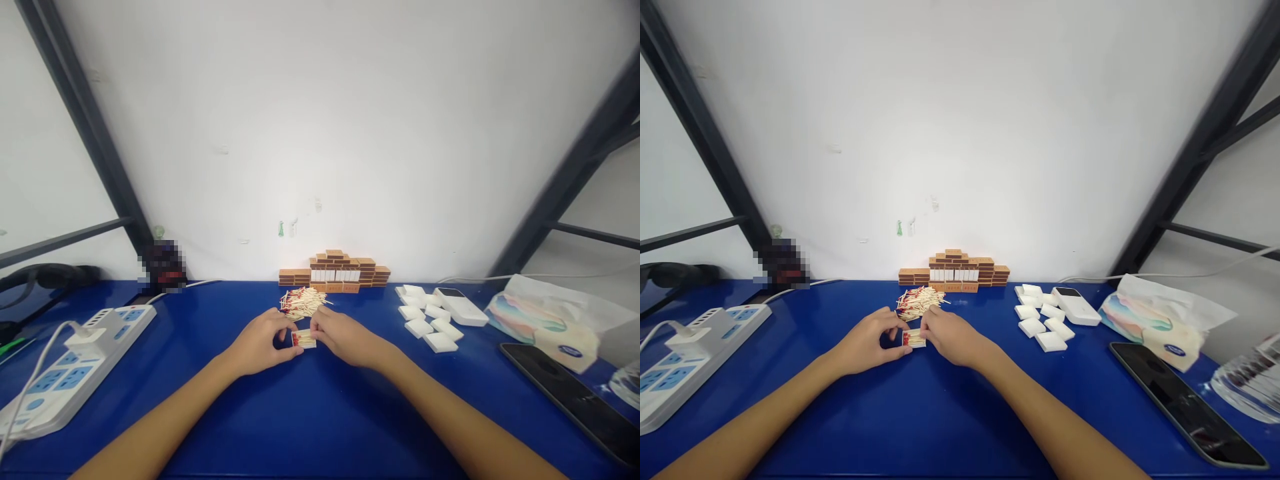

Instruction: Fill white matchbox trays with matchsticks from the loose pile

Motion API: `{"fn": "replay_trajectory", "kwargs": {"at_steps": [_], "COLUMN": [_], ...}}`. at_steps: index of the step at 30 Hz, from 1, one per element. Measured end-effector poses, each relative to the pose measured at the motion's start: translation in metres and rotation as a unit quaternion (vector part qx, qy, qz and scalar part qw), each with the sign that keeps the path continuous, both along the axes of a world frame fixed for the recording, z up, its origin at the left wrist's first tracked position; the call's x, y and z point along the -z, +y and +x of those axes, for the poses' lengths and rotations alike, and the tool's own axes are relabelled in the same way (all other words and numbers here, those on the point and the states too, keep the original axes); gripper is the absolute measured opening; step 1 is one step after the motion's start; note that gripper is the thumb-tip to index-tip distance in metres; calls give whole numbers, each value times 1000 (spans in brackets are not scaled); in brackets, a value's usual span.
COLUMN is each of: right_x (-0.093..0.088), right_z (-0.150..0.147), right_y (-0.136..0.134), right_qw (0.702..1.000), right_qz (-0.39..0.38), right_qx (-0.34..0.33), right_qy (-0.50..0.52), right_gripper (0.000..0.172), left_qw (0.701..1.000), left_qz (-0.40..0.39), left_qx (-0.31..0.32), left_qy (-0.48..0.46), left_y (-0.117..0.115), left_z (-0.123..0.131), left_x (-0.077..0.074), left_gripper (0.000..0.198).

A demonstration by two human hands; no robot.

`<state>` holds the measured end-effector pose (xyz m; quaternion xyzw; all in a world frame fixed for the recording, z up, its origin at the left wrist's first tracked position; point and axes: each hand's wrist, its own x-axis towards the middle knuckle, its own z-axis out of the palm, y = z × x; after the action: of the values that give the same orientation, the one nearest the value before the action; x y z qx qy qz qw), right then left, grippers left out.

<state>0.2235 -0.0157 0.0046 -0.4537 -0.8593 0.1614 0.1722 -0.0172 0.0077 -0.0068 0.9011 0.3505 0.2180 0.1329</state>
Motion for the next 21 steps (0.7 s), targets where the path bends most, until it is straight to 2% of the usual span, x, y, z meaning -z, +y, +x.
{"fn": "replay_trajectory", "kwargs": {"at_steps": [12, 21], "right_x": [-3, 13], "right_z": [0, -6], "right_y": [2, 5], "right_qw": [999, 997], "right_qz": [39, 46], "right_qx": [16, 5], "right_qy": [0, 58], "right_gripper": [8, 7], "left_qw": [1000, 1000], "left_qz": [-15, -11], "left_qx": [10, 9], "left_qy": [4, 2], "left_y": [0, -1], "left_z": [0, 0], "left_x": [2, -1], "left_gripper": [29, 25]}}
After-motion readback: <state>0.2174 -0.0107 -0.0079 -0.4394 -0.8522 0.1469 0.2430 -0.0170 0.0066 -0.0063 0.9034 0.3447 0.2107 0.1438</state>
